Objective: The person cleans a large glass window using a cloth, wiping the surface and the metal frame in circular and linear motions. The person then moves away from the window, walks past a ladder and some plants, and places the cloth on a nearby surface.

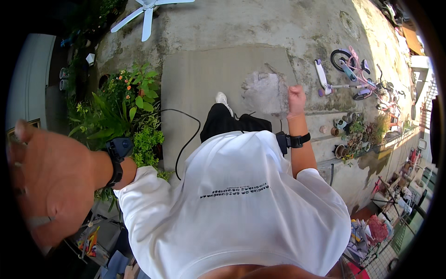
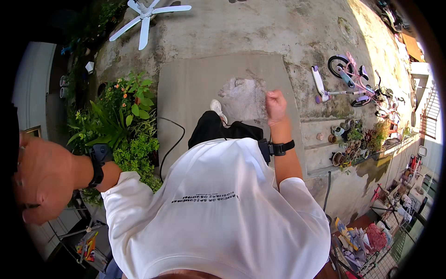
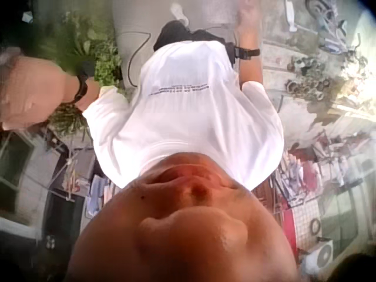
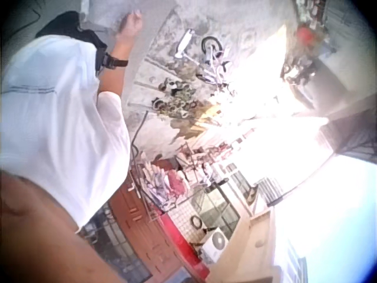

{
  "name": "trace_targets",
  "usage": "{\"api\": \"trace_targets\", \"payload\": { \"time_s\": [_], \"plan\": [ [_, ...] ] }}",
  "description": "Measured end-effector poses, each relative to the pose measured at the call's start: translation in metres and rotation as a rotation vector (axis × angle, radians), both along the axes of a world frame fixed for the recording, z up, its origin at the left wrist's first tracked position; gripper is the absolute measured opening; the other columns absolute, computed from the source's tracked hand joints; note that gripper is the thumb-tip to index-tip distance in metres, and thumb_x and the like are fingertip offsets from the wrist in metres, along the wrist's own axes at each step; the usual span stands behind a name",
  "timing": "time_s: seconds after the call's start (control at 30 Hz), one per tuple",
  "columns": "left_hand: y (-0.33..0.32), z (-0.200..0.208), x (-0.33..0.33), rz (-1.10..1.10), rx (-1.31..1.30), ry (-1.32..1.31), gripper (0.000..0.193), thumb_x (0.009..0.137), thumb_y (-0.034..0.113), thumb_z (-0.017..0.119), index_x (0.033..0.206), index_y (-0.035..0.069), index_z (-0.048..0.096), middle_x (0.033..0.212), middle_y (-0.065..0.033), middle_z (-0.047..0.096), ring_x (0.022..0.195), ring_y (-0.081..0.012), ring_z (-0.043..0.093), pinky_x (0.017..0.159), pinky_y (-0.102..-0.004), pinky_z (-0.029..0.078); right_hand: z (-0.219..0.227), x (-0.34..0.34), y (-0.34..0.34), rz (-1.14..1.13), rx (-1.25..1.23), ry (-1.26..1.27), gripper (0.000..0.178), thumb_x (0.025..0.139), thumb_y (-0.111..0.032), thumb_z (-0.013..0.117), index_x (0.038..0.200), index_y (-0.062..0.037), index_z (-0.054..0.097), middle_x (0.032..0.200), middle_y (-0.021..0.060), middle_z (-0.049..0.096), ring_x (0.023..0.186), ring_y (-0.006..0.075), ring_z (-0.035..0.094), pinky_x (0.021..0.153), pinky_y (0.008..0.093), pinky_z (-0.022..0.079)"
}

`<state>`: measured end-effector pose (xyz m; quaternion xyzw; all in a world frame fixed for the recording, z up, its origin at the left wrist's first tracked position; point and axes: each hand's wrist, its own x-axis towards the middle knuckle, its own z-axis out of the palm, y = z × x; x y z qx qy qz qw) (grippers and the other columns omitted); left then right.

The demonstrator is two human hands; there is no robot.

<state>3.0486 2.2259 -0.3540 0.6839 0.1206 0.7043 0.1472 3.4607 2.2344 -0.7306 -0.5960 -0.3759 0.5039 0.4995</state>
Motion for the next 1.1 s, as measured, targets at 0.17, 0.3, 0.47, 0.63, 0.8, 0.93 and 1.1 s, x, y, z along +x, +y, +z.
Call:
{"api": "trace_targets", "payload": {
  "time_s": [0.17, 0.3, 0.47, 0.63, 0.8, 0.93, 1.1],
  "plan": [
    [0.176, -0.247, 0.015, 0.116, -0.956, 0.024, 0.018, 0.100, 0.019, 0.047, 0.105, 0.003, 0.052, 0.106, -0.0125, 0.058, 0.092, -0.0171, 0.055, 0.081, -0.0319, 0.044, 0.016, -0.030, 0.201, 0.365, -0.138, 0.618, 0.046, 0.080, -0.003, 0.055, 0.126, 0.0037, 0.054, 0.113, 0.0138, 0.064, 0.104, 0.0216, 0.063, 0.093, 0.0333, 0.048],
    [0.332, -0.337, 0.043, -0.047, -1.186, 0.039, 0.014, 0.096, 0.012, 0.056, 0.108, 0.005, 0.053, 0.105, -0.0091, 0.059, 0.095, -0.0150, 0.056, 0.082, -0.0310, 0.044, -0.063, -0.021, 0.363, 0.332, -0.171, 0.662, 0.039, 0.083, -0.006, 0.056, 0.120, 0.0047, 0.056, 0.114, 0.0114, 0.063, 0.104, 0.0199, 0.060, 0.090, 0.0315, 0.047],
    [0.565, -0.362, 0.089, -0.190, -1.173, 0.104, 0.017, 0.095, 0.008, 0.059, 0.111, 0.007, 0.053, 0.107, -0.0064, 0.060, 0.101, -0.0149, 0.057, 0.088, -0.0315, 0.043, -0.058, 0.001, 0.565, 0.300, -0.244, 0.003, 0.032, 0.083, -0.010, 0.054, 0.111, 0.0040, 0.060, 0.108, 0.0058, 0.063, 0.093, 0.0152, 0.058, 0.081, 0.0303, 0.047],
    [0.791, -0.401, 0.137, -0.467, -1.150, 0.298, 0.018, 0.095, 0.005, 0.057, 0.112, 0.006, 0.052, 0.107, -0.0072, 0.059, 0.100, -0.0169, 0.058, 0.090, -0.0338, 0.047, -0.104, 0.042, 0.779, 0.112, -0.050, -0.299, 0.018, 0.084, -0.011, 0.052, 0.096, 0.0010, 0.058, 0.093, 0.0079, 0.058, 0.085, 0.0177, 0.054, 0.077, 0.0332, 0.045],
    [1.009, -0.460, 0.141, -0.359, -1.115, 0.352, 0.023, 0.094, 0.001, 0.059, 0.115, 0.003, 0.052, 0.104, -0.0082, 0.061, 0.098, -0.0169, 0.059, 0.088, -0.0334, 0.049, -0.195, 0.052, 1.023, 0.260, 0.088, -0.411, 0.017, 0.081, -0.011, 0.050, 0.091, 0.0029, 0.050, 0.091, 0.0163, 0.055, 0.089, 0.0289, 0.052, 0.081, 0.0387, 0.042],
    [1.157, -0.455, 0.097, -0.221, -1.209, 0.071, 0.027, 0.092, 0.004, 0.062, 0.117, 0.003, 0.051, 0.100, -0.0071, 0.063, 0.093, -0.0133, 0.059, 0.083, -0.0284, 0.047, -0.165, -0.016, 1.214, 0.339, 0.376, -0.533, 0.025, 0.085, -0.014, 0.053, 0.105, 0.0021, 0.052, 0.100, 0.0182, 0.057, 0.099, 0.0341, 0.051, 0.091, 0.0399, 0.041],
    [1.358, -0.488, 0.076, -0.058, -1.196, 0.243, 0.037, 0.089, 0.012, 0.068, 0.120, 0.004, 0.049, 0.102, -0.0070, 0.061, 0.092, -0.0139, 0.058, 0.078, -0.0262, 0.047, -0.125, -0.105, 1.429, 0.430, 0.244, -0.157, 0.033, 0.091, -0.014, 0.056, 0.120, -0.0004, 0.051, 0.113, 0.0105, 0.057, 0.108, 0.0234, 0.053, 0.096, 0.0345, 0.041]
  ]
}}
